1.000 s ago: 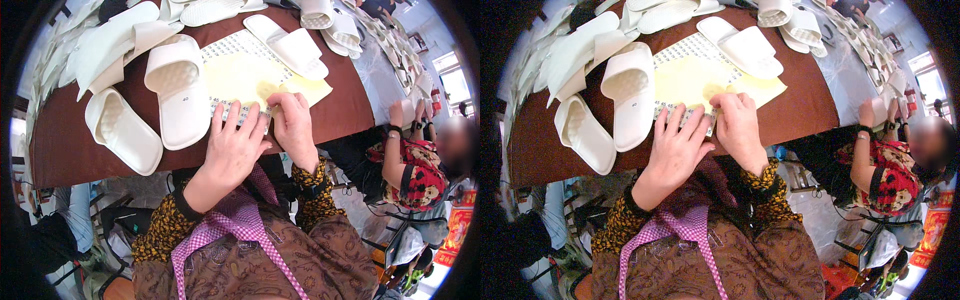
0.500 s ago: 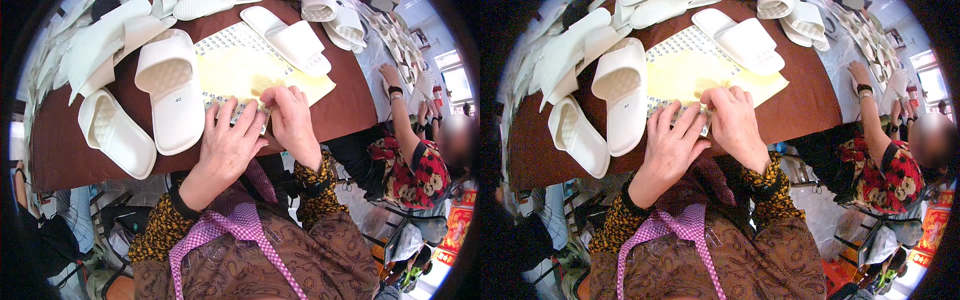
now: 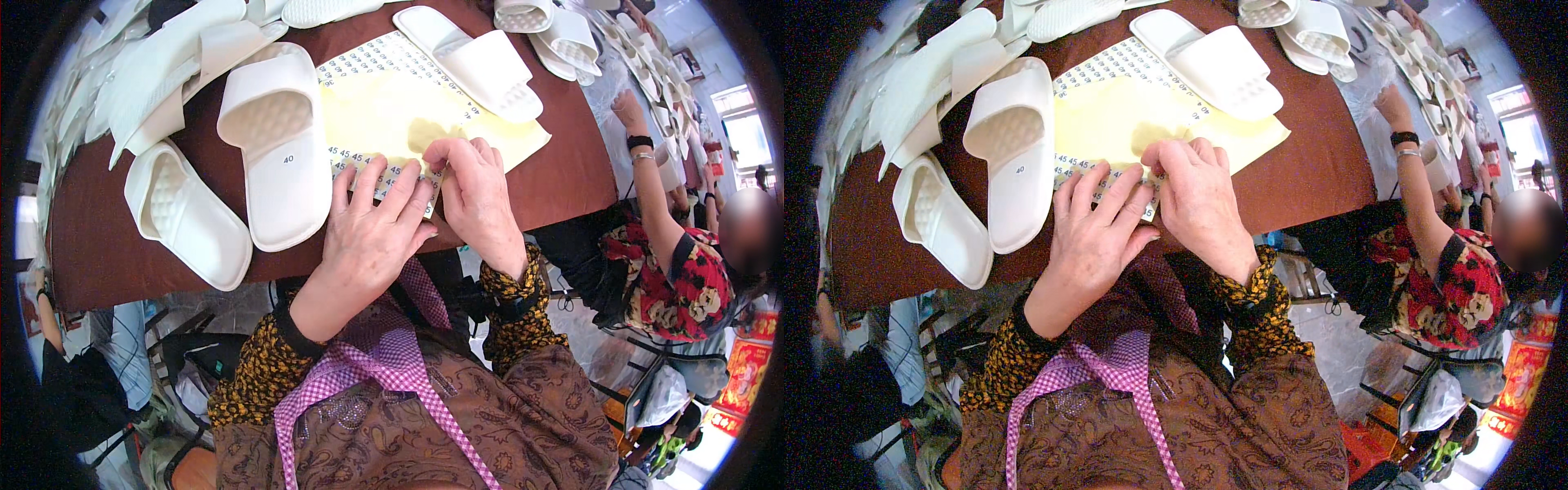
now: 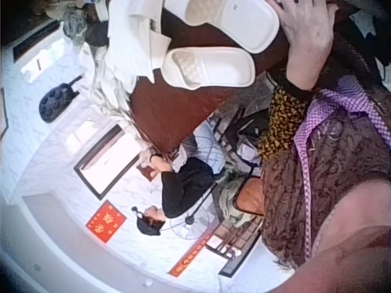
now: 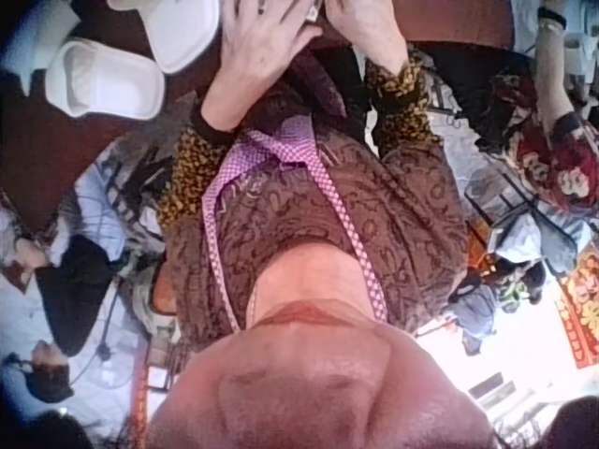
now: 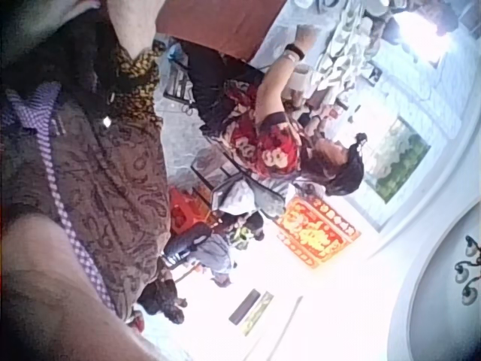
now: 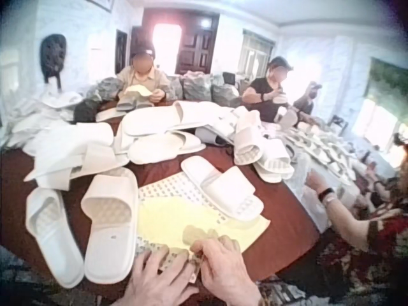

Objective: Applying size labels or stickers to the inner soles of slippers at a manufacturing work table.

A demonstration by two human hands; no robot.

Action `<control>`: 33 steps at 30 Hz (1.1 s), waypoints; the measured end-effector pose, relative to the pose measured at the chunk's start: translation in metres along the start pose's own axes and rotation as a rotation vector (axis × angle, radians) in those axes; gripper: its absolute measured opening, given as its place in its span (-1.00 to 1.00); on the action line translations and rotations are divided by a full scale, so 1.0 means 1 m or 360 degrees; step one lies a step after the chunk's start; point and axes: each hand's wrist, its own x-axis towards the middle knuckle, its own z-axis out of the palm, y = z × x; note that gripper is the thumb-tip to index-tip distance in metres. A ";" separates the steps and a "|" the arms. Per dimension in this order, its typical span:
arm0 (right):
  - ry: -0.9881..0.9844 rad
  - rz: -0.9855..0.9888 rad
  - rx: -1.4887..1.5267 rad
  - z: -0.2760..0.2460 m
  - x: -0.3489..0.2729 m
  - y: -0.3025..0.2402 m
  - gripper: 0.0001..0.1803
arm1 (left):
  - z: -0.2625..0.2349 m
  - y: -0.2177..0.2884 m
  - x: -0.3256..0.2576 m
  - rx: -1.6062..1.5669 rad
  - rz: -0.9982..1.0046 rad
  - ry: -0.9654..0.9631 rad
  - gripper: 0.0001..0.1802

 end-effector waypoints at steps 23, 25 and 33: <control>0.0001 0.0039 0.0152 -0.002 -0.001 0.002 -0.71 | -0.002 -0.001 -0.001 -0.0001 0.0003 -0.0014 -0.44; 0.0026 0.0047 0.0194 -0.001 0.000 0.002 -0.71 | -0.002 -0.001 -0.001 0.0000 0.0003 -0.0022 -0.44; -0.0040 0.0006 0.0099 -0.003 0.000 0.002 -0.71 | -0.003 -0.001 0.000 -0.0015 0.0004 -0.0037 -0.46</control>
